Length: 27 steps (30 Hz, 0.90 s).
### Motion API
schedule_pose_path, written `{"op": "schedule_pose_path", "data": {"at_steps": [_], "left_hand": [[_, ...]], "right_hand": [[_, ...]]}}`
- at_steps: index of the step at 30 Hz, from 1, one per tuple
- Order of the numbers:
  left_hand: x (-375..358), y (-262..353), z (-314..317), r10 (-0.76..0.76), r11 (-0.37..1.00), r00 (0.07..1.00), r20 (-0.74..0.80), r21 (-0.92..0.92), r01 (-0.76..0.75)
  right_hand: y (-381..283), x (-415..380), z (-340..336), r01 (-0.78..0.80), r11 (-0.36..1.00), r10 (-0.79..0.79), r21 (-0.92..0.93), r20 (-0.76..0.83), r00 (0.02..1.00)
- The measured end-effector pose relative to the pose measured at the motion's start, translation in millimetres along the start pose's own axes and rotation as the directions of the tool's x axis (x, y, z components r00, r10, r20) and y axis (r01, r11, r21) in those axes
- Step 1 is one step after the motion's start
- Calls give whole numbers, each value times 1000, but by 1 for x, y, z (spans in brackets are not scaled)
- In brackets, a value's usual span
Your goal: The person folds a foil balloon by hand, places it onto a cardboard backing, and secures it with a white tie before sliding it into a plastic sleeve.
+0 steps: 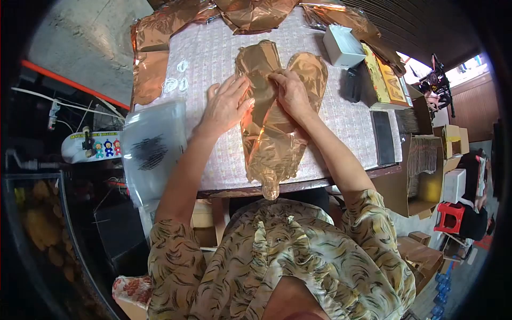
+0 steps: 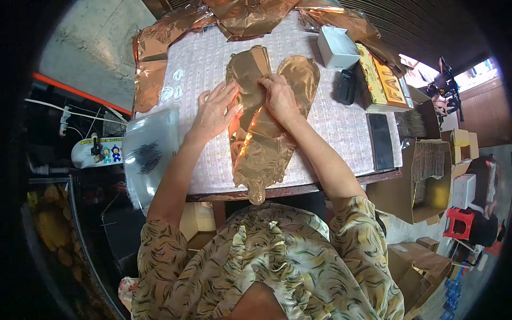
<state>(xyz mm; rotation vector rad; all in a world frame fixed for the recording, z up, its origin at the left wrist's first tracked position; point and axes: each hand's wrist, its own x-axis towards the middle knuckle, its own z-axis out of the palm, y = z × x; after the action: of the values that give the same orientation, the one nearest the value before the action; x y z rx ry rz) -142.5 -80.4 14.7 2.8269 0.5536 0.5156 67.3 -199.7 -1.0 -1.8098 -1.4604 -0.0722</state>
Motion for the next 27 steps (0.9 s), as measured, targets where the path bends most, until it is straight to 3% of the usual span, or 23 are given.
{"op": "schedule_pose_path", "data": {"at_steps": [9,19,22,24,25,27], "left_hand": [[0,-2,6,25,998,999,26,63,-27],[0,1,5,-26,1000,998,61,7,25],[10,7,-3,-56,993,998,1,103,56],[32,2,0,86,990,984,-155,126,-66],[44,-3,9,82,991,985,-153,120,-63],[69,-1,23,190,969,971,-141,-129,-209]], "right_hand": [[-4,-2,-1,30,1000,-30,-10,9,1000],[-4,-3,-2,55,998,-55,-26,18,998],[-5,-2,-6,38,998,-35,-47,66,997],[-3,-3,-5,35,998,-31,-49,64,997],[-2,-3,-4,42,998,-39,-48,63,997],[-2,-3,-1,34,999,-32,-34,64,997]]}}
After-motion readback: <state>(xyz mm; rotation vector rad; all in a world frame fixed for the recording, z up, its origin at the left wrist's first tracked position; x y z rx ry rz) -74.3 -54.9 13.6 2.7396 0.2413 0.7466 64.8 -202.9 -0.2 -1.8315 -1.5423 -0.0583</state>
